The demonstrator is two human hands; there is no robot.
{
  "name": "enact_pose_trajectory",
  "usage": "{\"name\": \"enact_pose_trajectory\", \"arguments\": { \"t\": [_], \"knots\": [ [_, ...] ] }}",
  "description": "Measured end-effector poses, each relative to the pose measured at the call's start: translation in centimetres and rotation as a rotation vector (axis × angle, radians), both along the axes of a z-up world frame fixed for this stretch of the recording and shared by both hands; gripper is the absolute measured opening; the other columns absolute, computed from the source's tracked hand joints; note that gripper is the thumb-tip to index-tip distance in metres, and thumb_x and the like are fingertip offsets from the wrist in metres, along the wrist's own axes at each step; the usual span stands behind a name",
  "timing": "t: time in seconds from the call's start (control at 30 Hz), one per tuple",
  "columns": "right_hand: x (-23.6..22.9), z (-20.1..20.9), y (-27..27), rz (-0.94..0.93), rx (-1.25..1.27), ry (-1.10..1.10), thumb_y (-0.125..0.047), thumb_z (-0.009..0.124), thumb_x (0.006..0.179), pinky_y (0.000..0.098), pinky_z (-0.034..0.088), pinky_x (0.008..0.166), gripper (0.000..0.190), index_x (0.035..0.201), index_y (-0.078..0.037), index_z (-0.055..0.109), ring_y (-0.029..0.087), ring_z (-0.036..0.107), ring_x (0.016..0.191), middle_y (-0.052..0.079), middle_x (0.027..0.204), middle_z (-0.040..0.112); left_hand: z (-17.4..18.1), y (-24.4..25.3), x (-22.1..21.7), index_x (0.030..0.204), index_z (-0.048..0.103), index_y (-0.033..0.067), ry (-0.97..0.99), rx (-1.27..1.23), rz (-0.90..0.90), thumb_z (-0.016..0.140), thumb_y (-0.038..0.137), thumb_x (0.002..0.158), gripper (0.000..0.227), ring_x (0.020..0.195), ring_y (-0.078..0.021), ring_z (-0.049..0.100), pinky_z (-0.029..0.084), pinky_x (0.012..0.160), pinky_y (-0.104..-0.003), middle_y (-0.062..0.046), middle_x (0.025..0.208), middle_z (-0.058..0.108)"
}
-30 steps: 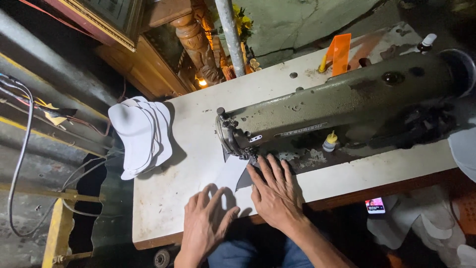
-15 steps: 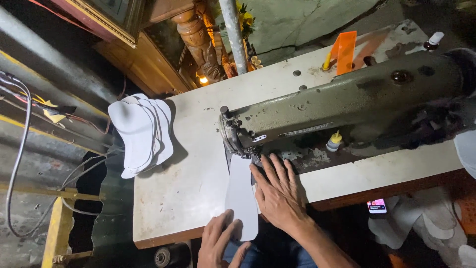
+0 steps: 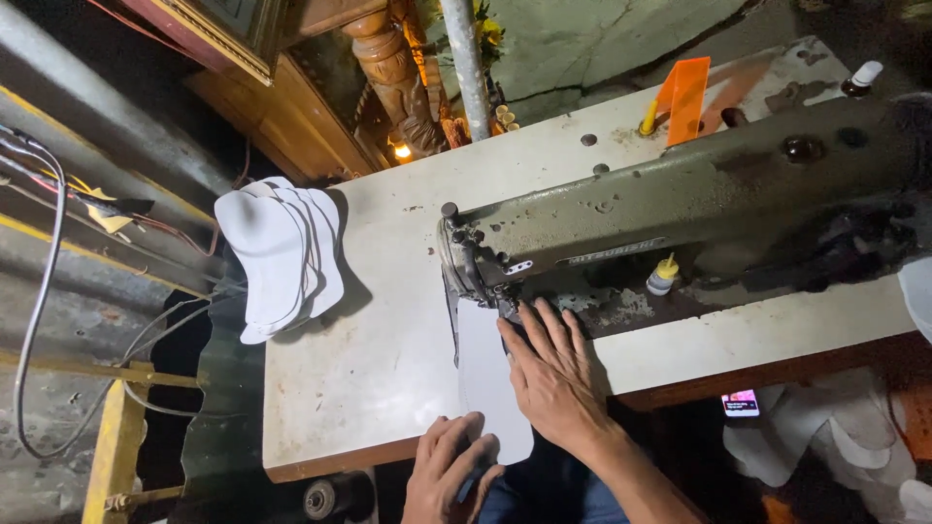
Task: Stitching the edges of white shoe insoles using an industrial Mitsubishi sewing machine.
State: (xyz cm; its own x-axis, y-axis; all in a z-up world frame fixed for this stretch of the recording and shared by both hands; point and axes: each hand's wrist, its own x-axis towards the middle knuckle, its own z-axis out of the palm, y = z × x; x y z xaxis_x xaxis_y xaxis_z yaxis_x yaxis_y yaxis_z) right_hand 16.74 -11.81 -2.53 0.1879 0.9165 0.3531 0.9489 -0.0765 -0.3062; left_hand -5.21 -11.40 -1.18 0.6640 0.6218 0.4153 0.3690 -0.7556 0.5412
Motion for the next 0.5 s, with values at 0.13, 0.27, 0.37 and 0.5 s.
{"name": "enact_pose_trajectory", "arguments": {
  "t": [0.13,0.27,0.37,0.5],
  "knots": [
    [0.2,0.2,-0.1,0.013,-0.008,-0.016,-0.025,0.044,0.102,0.0507,0.014,0.126,0.053,0.155,-0.02,0.046,0.03,0.027,0.154,0.011,0.161,0.042,-0.4,0.2,0.2,0.116,0.074,0.0123,0.001,0.054,0.018,0.075,0.034,0.094,0.032,0.117,-0.0305,0.065,0.045,0.109,-0.054,-0.011,0.132,0.069],
    [0.2,0.3,-0.1,0.019,-0.013,0.017,-0.023,0.045,0.102,0.0516,0.014,0.126,0.051,0.153,-0.019,0.048,0.03,0.027,0.154,0.011,0.161,0.043,0.0,0.6,0.4,0.113,0.075,0.0129,0.016,0.044,0.006,0.075,0.039,0.093,0.033,0.122,-0.0318,0.061,0.044,0.107,-0.054,-0.011,0.132,0.068],
    [0.2,0.3,-0.2,0.02,0.001,0.013,-0.023,0.044,0.103,0.0509,0.014,0.126,0.05,0.153,-0.018,0.049,0.03,0.028,0.154,0.011,0.161,0.043,-0.2,1.0,0.4,0.119,0.074,0.0151,0.089,0.058,0.022,0.08,0.045,0.089,0.043,0.138,-0.0352,0.051,0.039,0.112,-0.056,-0.014,0.145,0.06],
    [0.3,0.2,-0.1,0.024,-0.016,0.015,-0.019,0.047,0.098,0.0509,0.011,0.127,0.055,0.153,-0.018,0.047,0.03,0.025,0.155,0.011,0.162,0.04,-0.4,1.3,0.4,0.127,0.073,0.016,0.127,0.049,0.026,0.077,0.046,0.091,0.048,0.146,-0.0378,0.042,0.037,0.113,-0.06,-0.016,0.153,0.052]
  ]
}}
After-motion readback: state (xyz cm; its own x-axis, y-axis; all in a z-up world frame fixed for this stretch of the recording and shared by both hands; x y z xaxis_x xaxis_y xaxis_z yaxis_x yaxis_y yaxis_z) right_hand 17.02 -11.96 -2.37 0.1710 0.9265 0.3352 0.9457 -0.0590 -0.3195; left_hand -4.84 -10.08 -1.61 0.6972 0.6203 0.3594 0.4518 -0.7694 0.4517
